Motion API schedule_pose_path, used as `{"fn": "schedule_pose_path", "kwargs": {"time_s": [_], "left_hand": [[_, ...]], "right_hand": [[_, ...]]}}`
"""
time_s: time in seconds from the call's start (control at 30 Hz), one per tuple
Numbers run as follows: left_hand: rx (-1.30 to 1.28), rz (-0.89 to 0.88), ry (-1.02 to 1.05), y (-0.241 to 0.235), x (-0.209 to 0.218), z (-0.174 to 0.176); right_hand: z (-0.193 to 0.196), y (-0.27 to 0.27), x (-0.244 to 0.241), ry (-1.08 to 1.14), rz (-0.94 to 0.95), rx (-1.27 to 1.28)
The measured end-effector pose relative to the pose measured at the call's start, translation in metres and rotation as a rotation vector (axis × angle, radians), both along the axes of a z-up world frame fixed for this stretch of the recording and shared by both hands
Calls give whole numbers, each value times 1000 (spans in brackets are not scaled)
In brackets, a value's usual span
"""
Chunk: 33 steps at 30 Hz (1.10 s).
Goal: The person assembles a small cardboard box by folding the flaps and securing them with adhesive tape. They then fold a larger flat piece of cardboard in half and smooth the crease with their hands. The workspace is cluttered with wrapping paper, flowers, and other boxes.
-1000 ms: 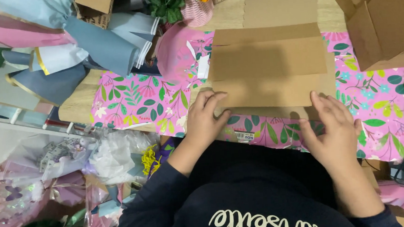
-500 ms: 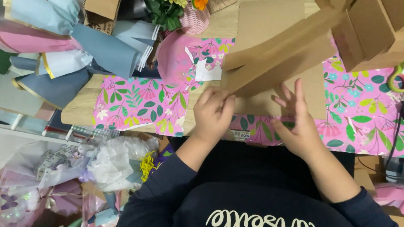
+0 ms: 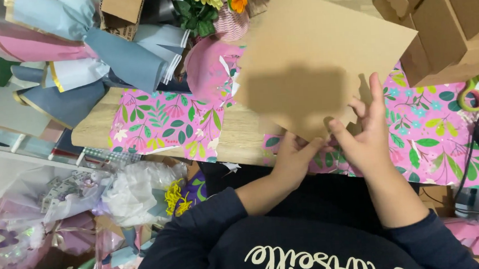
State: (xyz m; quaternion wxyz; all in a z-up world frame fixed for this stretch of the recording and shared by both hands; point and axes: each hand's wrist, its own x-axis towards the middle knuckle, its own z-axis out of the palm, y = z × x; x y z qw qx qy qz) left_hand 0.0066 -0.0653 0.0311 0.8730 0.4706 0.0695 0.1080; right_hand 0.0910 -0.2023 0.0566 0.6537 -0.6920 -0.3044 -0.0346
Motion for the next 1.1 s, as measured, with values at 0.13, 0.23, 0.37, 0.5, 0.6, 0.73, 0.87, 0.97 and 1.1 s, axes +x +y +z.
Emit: {"fn": "schedule_pose_path", "kwargs": {"time_s": [0.13,0.23,0.37,0.5,0.6,0.73,0.87,0.97,1.1], "left_hand": [[73,-166,54,5,10,-21],[60,-437,148,25,7,-10],[256,-675,184,52,2,8],[497,-38,-137,87,17,-1],[1083,403,-204,110,29,39],[1243,253,-27,111,53,41],[716,125,68,99,65,44],[810,287,-172,98,57,45],[1416,423,-732,119,35,29]], "right_hand": [[-4,9,-5,189,-103,44],[-6,-1,11,266,-152,8],[7,-14,26,353,-226,-214],[7,-35,46,315,-343,-533],[-21,-57,73,-2,-362,-638],[-16,-50,73,-213,-348,-686],[0,-37,54,-431,-345,-390],[4,-38,47,-608,-353,-335],[-14,-56,32,-568,-298,-407]]}}
